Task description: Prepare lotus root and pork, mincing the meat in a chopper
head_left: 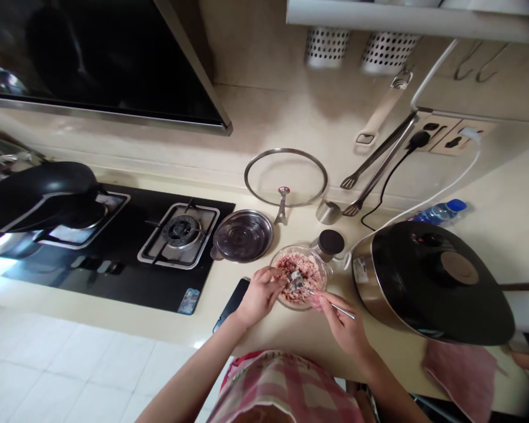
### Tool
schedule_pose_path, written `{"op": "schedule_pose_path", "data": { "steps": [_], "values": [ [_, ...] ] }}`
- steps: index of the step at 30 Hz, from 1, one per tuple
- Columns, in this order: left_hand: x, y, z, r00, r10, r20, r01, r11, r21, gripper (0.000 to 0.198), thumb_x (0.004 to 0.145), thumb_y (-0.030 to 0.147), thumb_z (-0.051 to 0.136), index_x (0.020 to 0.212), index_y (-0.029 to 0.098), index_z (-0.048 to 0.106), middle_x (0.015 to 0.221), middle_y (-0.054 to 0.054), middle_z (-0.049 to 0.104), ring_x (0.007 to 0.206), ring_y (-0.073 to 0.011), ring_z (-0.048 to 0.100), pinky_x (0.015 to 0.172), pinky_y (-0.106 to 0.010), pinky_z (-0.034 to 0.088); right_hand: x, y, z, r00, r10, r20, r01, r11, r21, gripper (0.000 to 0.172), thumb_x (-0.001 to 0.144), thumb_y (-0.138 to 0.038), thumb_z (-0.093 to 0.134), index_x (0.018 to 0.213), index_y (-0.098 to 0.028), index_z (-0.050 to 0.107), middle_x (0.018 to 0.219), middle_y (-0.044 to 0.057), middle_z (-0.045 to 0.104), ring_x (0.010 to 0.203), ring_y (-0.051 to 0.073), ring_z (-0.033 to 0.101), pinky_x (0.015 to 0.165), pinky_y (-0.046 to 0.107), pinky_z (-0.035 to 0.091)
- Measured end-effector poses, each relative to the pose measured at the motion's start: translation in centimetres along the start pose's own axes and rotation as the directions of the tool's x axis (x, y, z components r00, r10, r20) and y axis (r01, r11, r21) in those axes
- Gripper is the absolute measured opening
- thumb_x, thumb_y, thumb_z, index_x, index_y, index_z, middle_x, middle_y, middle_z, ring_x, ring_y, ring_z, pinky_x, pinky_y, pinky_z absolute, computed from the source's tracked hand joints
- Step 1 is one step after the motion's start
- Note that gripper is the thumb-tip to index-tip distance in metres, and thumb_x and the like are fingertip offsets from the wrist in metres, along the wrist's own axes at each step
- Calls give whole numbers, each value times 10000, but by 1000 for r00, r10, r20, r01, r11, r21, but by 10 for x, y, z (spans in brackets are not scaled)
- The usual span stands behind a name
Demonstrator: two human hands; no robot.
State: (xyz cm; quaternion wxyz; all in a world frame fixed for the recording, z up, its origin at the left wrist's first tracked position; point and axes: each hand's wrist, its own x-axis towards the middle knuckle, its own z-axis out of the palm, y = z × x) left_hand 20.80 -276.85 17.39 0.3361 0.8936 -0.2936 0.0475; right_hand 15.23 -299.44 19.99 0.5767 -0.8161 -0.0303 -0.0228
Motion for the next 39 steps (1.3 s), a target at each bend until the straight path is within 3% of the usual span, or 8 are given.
{"op": "schedule_pose_path", "data": {
  "steps": [6, 12, 16, 19, 23, 27, 30, 39],
  "values": [
    [-14, -8, 3, 990, -110, -94, 106, 993, -45, 325, 910, 254, 442, 1197, 234, 594, 1065, -106, 612, 1025, -236, 533, 905, -443, 460, -4, 0, 21, 997, 39, 60, -47, 990, 134, 286, 893, -401, 488, 994, -215, 680, 876, 74, 736, 759, 200, 709, 701, 308, 612],
    [-33, 0, 9, 997, -54, -54, 56, 998, 40, 409, 853, 339, 559, 1241, 210, 537, 1208, -136, 549, 1189, -296, 454, 994, -500, 410, -8, 13, -4, 984, 51, 172, -56, 998, 28, 239, 893, -352, 500, 971, -221, 683, 891, 73, 729, 759, 192, 702, 694, 285, 600],
    [-32, 4, 10, 999, -31, -44, 33, 998, 50, 368, 864, 345, 543, 1207, 214, 553, 1156, -128, 579, 1148, -287, 493, 994, -519, 410, -3, 6, -10, 966, -58, 253, 69, 997, -35, 242, 900, -312, 484, 1001, -226, 686, 913, 71, 729, 807, 192, 692, 749, 294, 579],
    [-31, 3, 11, 998, -20, -52, 21, 999, 35, 347, 868, 345, 538, 1185, 206, 566, 1132, -128, 588, 1129, -282, 506, 973, -505, 437, 3, 2, -22, 941, -30, 337, 61, 995, -83, 244, 894, -325, 489, 955, -224, 703, 881, 64, 733, 790, 189, 691, 714, 280, 575],
    [-32, 1, 13, 998, -15, -59, 16, 1000, 24, 309, 864, 329, 547, 1139, 197, 592, 1138, -129, 576, 1148, -280, 487, 971, -478, 451, 20, 2, -47, 943, 70, 325, -46, 995, -83, 271, 881, -384, 496, 934, -224, 708, 867, 54, 734, 769, 179, 694, 694, 266, 575],
    [-32, 0, 15, 997, -27, -77, 28, 1000, 10, 308, 856, 320, 560, 1134, 193, 593, 1141, -123, 575, 1144, -271, 487, 973, -462, 454, 41, 7, -56, 864, 108, 491, -70, 993, -96, 265, 854, -383, 519, 883, -214, 721, 847, 45, 735, 752, 178, 697, 686, 276, 567],
    [-33, -2, 17, 997, -34, -72, 34, 999, 6, 320, 853, 317, 565, 1143, 186, 591, 1146, -127, 576, 1161, -276, 474, 980, -466, 450, 57, 11, -62, 848, 183, 497, -109, 979, -175, 246, 823, -363, 537, 854, -201, 719, 860, 52, 738, 735, 185, 702, 663, 285, 564],
    [-34, -2, 19, 991, -41, -124, 36, 999, -41, 315, 852, 327, 564, 1135, 194, 606, 1131, -125, 586, 1155, -276, 486, 973, -465, 458, 104, -19, -70, 877, 151, 457, 89, 883, -461, 142, 776, -191, 527, 805, -206, 665, 704, 6, 720, 667, 155, 670, 631, 243, 496]
  ]
}}
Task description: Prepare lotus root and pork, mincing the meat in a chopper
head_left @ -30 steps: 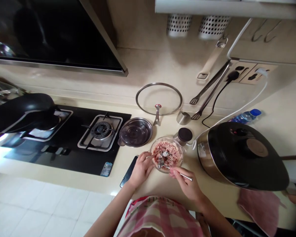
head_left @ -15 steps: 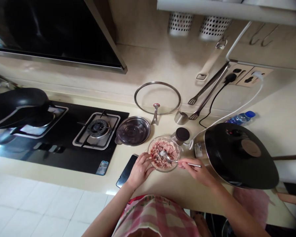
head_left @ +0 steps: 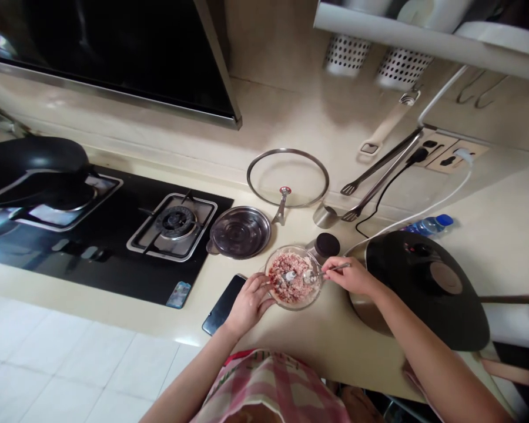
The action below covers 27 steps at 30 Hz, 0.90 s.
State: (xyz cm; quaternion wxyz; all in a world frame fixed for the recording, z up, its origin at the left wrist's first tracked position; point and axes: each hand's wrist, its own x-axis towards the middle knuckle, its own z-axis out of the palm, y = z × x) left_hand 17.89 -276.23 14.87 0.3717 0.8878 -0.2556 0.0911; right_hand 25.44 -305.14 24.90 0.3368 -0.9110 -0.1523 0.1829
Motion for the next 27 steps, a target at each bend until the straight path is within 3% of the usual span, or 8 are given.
{"op": "schedule_pose_path", "data": {
  "steps": [5, 8, 11, 15, 19, 22, 27],
  "values": [
    [-1, -1, 2, 1000, 14, -19, -15, 1000, -15, 311, 858, 311, 561, 1147, 200, 591, 1123, -113, 582, 1153, -262, 485, 972, -463, 457, 8, -28, 7, 970, -238, 38, 240, 935, -260, 205, 839, -117, 460, 881, -194, 646, 871, 32, 694, 773, 146, 637, 705, 248, 486],
    [-1, -3, 4, 1000, 15, -25, -16, 1000, -19, 316, 856, 321, 562, 1147, 201, 588, 1125, -112, 578, 1150, -262, 485, 974, -465, 454, 2, -37, 27, 926, -332, 177, 373, 752, -543, 258, 817, -11, 417, 892, -152, 620, 922, 81, 656, 809, 164, 624, 705, 260, 492],
    [-1, -4, 5, 999, 20, -43, -21, 999, -28, 310, 856, 329, 558, 1136, 201, 597, 1108, -111, 586, 1131, -260, 496, 968, -466, 459, -13, -36, 48, 917, -303, 259, 395, 602, -694, 265, 817, 7, 392, 874, -132, 610, 930, 115, 639, 782, 182, 628, 658, 275, 502],
    [-1, -4, 5, 998, 23, -65, -25, 999, -39, 307, 862, 340, 545, 1131, 205, 604, 1092, -107, 597, 1119, -259, 507, 959, -472, 467, -31, -32, 54, 911, -285, 296, 411, 649, -640, 321, 761, 22, 434, 954, -171, 603, 971, 76, 637, 793, 154, 638, 698, 251, 512],
    [-2, -6, 6, 997, 19, -78, -22, 999, -35, 306, 849, 359, 561, 1096, 189, 622, 1086, -107, 604, 1127, -260, 506, 962, -461, 470, -32, -33, 46, 935, -286, 209, 354, 729, -586, 413, 725, 21, 457, 1051, -190, 600, 1101, 84, 621, 932, 170, 636, 807, 274, 513],
    [-2, -6, 7, 996, 22, -83, -24, 999, -32, 306, 842, 359, 572, 1094, 193, 626, 1081, -103, 606, 1123, -257, 510, 958, -453, 475, -31, -33, 45, 941, -269, 205, 339, 761, -553, 432, 703, 39, 455, 1022, -202, 617, 1084, 70, 638, 949, 167, 638, 811, 267, 516],
    [-2, -7, 7, 996, 33, -78, -34, 999, -23, 304, 847, 362, 562, 1093, 195, 624, 1087, -104, 601, 1121, -256, 509, 957, -456, 475, -20, -28, 45, 913, -370, 170, 396, 708, -585, 394, 766, 17, 434, 1061, -183, 603, 1181, 104, 610, 1068, 188, 603, 861, 298, 525]
  ]
}}
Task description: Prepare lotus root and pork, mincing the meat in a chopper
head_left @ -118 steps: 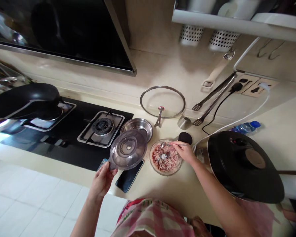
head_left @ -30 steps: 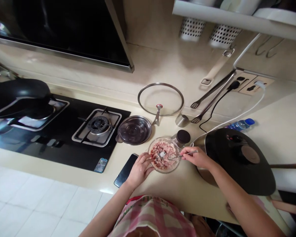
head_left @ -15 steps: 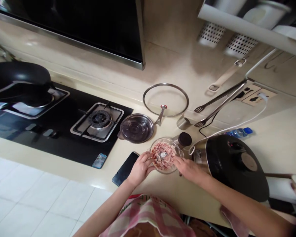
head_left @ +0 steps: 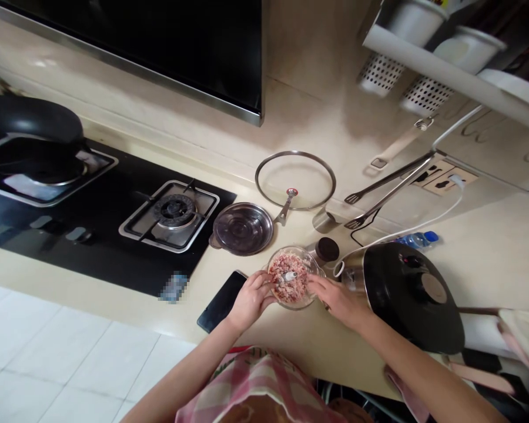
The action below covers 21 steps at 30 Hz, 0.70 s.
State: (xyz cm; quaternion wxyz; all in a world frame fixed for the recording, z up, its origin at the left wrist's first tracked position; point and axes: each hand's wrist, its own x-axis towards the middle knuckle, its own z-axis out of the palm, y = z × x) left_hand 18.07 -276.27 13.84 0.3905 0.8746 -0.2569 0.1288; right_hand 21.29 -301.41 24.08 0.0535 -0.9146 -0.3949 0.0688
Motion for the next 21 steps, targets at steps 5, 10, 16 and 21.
{"op": "schedule_pose_path", "data": {
  "steps": [5, 10, 16, 21],
  "values": [
    [0, 0, -1, 1000, 5, 4, -5, 1000, 16, 310, 842, 378, 563, 1077, 185, 626, 1076, -103, 603, 1104, -260, 516, 948, -454, 479, -4, 2, 3, 1000, -22, 20, 24, 997, -68, 388, 767, 43, 416, 1021, -174, 613, 1151, 108, 632, 1053, 196, 613, 838, 307, 538],
    [-2, -1, 2, 1000, -5, -22, 5, 1000, 3, 294, 846, 366, 563, 1075, 195, 630, 1077, -97, 606, 1115, -257, 514, 947, -454, 479, -19, -14, 1, 994, 44, 100, -57, 988, 141, 378, 787, 15, 422, 1027, -206, 613, 1082, 61, 663, 955, 148, 647, 809, 244, 521],
    [-3, -2, 2, 1000, -4, -15, 4, 1000, 9, 290, 847, 361, 563, 1076, 197, 630, 1087, -99, 610, 1125, -256, 510, 951, -453, 476, -12, -10, -13, 981, 158, 110, -169, 982, 90, 420, 755, 21, 444, 1070, -196, 618, 1194, 97, 616, 1056, 183, 612, 891, 310, 494],
    [-2, 0, 1, 1000, -6, -16, 6, 1000, 13, 297, 841, 365, 570, 1066, 181, 630, 1068, -102, 613, 1111, -261, 513, 941, -456, 480, -16, -39, -7, 973, 70, 219, -118, 970, 214, 368, 752, 18, 471, 1011, -190, 630, 1093, 78, 665, 1021, 168, 630, 880, 268, 496]
  ]
}}
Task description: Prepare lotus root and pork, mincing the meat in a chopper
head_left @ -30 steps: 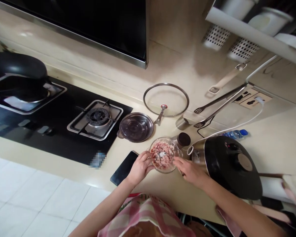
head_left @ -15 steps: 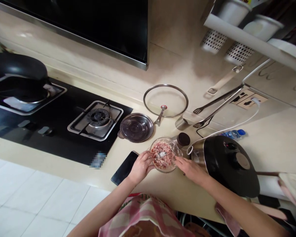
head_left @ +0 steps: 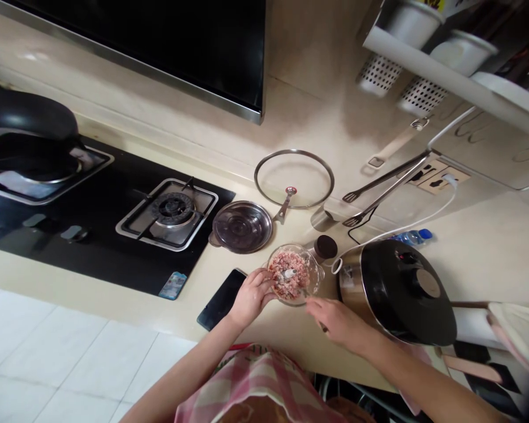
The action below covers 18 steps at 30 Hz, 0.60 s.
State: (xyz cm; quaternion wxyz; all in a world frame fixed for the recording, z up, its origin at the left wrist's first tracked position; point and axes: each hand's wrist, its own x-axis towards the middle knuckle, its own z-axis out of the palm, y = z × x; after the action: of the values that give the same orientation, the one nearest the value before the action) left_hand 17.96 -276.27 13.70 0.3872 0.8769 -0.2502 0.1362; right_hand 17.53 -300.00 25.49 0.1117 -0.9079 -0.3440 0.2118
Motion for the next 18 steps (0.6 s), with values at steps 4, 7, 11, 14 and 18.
{"op": "schedule_pose_path", "data": {
  "steps": [4, 7, 11, 14, 18],
  "values": [
    [0, 1, 0, 1000, -10, 6, 10, 1000, -7, 291, 849, 368, 561, 1069, 190, 628, 1072, -107, 608, 1102, -266, 520, 933, -472, 479, 5, -10, 8, 964, -22, -266, 74, 979, 188, 287, 860, -84, 431, 1026, -207, 630, 1119, 70, 668, 1045, 156, 628, 912, 281, 500],
    [1, 2, -3, 1000, -4, 14, 4, 999, -40, 270, 854, 346, 561, 1071, 200, 627, 1082, -105, 605, 1115, -267, 515, 943, -467, 475, 8, -3, 2, 854, 98, -510, 61, 956, 286, 217, 877, -161, 459, 972, -209, 648, 1084, 75, 687, 1023, 176, 645, 898, 306, 523],
    [5, 2, -10, 1000, -10, -7, 9, 995, -96, 241, 879, 272, 526, 1095, 207, 613, 1076, -99, 603, 1097, -237, 526, 946, -428, 476, 10, 8, -1, 705, 307, -640, 14, 896, 445, 170, 871, -236, 498, 941, -201, 649, 951, 73, 722, 865, 177, 693, 777, 279, 575],
    [10, 0, -11, 997, -61, -44, 58, 996, -63, 266, 897, 237, 486, 1140, 198, 587, 1103, -106, 587, 1106, -229, 519, 956, -421, 467, 21, 18, 8, 612, 376, -696, -34, 892, 452, 175, 868, -248, 493, 923, -191, 649, 894, 78, 726, 804, 170, 698, 729, 257, 580],
    [10, -7, -6, 991, -128, -40, 128, 992, 3, 344, 899, 268, 474, 1222, 161, 526, 1180, -137, 556, 1124, -246, 523, 960, -434, 470, 48, 27, 25, 548, 347, -761, -84, 928, 363, 211, 862, -202, 459, 905, -193, 665, 919, 86, 727, 853, 181, 694, 790, 295, 569]
  ]
}}
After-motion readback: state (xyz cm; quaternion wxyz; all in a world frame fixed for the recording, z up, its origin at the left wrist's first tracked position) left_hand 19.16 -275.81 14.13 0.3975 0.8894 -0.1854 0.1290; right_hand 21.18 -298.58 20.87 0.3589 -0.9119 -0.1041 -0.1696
